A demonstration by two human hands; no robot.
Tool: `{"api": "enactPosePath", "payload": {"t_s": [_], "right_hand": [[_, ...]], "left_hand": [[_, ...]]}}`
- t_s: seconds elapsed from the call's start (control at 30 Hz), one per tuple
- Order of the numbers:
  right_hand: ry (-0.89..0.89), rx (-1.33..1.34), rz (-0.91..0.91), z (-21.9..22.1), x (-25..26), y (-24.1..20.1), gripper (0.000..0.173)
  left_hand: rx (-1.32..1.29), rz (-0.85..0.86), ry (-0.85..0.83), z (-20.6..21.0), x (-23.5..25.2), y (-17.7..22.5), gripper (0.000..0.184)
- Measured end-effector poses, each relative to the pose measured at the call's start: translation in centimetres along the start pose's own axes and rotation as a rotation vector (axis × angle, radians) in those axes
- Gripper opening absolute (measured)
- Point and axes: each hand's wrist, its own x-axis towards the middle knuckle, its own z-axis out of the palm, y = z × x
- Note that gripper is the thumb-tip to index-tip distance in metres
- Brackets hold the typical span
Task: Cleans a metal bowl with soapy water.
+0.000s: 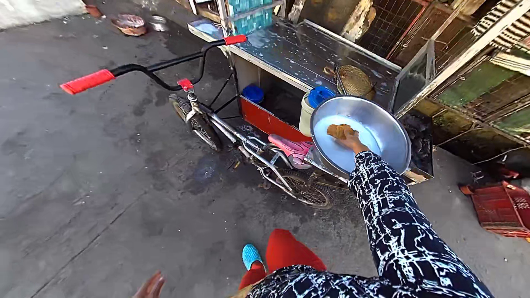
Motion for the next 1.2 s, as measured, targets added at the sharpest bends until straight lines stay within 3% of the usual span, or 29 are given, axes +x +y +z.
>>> {"api": "enactPosePath", "payload": {"t_s": [0.17, 0.27, 0.33, 0.47, 0.57, 0.67, 0.73, 0.8, 0.93, 1.03, 1.1, 1.2], "right_hand": [[-0.129, -0.139, -0.176, 0.8, 0.8, 0.9, 0.068], [0.018, -0.011, -0.18, 1.2, 1.8, 1.0, 0.08], [0.107, -0.008, -0.232, 1.9, 2.2, 0.5, 0.082], [-0.021, -0.028, -0.399, 0.5, 1.1, -0.5, 0.047], [-0.104, 0.009, -0.39, -2.5, -0.4, 0.1, 0.021], [-0.133, 0.007, -0.259, -4.9, -2.9, 2.3, 0.024], [0.022, 0.022, -0.218, -5.2, -5.5, 5.1, 0.027], [0.253, -0.013, -0.165, -4.9, -8.1, 8.0, 0.026], [0.422, -0.044, 0.204, -7.5, -12.4, 9.6, 0.036], [0.519, 0.194, 0.408, -7.0, -13.7, 10.0, 0.054], [0.508, 0.386, 0.515, -6.3, -13.7, 9.7, 0.06], [0.512, 0.456, 0.574, -6.2, -13.1, 9.0, 0.059]], "left_hand": [[0.142, 0.254, -0.07, -4.2, 11.2, 14.4, 0.046], [0.224, 0.507, -0.086, -3.6, 14.5, 26.9, 0.046], [0.251, 0.765, -0.083, -1.1, 15.5, 36.1, 0.047], [0.277, 1.234, -0.147, 7.5, 13.3, 51.7, 0.046], [0.358, 1.487, -0.387, 16.2, 9.7, 59.6, 0.047], [0.627, 1.456, -0.694, 25.0, 7.7, 63.7, 0.072], [0.893, 1.373, -0.726, 30.5, 7.7, 64.4, 0.092], [1.118, 1.262, -0.681, 34.2, 7.7, 64.4, 0.101], [1.183, 1.3, -0.671, 37.1, 8.5, 64.5, 0.079], [1.061, 1.424, -0.74, 37.5, 10.0, 65.0, 0.061], [0.99, 1.397, -0.792, 37.4, 9.9, 65.8, 0.056], [0.86, 1.37, -0.818, 36.8, 8.8, 67.1, 0.043]]}}
